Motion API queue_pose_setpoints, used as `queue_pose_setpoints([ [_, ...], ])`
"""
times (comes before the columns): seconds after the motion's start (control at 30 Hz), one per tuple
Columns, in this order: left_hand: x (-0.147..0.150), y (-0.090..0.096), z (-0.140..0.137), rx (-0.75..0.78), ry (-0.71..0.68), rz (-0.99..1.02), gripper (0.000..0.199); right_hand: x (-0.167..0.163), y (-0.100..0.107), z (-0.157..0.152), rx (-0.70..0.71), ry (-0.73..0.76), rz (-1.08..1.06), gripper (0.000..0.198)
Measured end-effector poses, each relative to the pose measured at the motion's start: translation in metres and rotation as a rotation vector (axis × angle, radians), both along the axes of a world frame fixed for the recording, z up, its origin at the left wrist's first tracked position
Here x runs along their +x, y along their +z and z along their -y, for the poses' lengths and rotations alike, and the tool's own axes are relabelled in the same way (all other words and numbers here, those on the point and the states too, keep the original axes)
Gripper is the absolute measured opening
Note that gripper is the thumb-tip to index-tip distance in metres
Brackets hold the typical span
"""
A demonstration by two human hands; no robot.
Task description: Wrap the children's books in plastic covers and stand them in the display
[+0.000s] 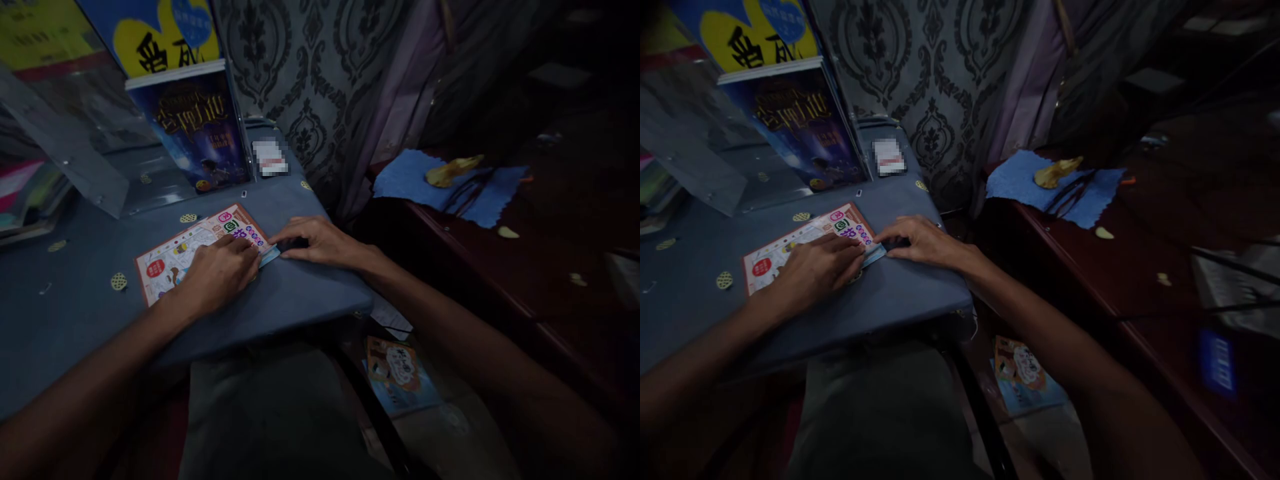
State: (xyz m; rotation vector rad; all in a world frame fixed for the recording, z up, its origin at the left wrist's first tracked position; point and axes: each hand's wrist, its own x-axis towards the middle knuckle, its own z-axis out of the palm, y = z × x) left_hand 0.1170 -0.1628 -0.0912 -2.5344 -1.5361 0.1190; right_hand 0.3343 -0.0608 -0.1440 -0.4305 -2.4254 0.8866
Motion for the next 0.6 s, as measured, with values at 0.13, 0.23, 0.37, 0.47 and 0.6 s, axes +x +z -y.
queue_pose_setpoints([
  [0.13,0.0005,0.0015,0.0008,-0.016,0.007,0.005,0.03,-0.0028,-0.0023,-0.0011,0.056,-0.009,0.005,0.022],
  [0.23,-0.0002,0.001,0.0012,-0.013,-0.003,0.02,0.031,-0.004,-0.0052,-0.0032,0.074,0.007,-0.021,0.02],
  [0.37,-0.0013,0.0004,0.0012,-0.01,-0.026,0.044,0.031,-0.0036,-0.0067,-0.0058,0.08,0.027,-0.049,0.021],
  [0.47,-0.0012,0.0007,0.0011,-0.015,-0.023,0.037,0.031,-0.0027,-0.0057,-0.006,0.075,0.046,-0.043,0.022],
  [0.6,-0.0008,0.0011,0.0015,-0.022,-0.019,0.023,0.031,-0.0023,-0.0047,-0.0055,0.074,0.066,-0.049,0.025],
])
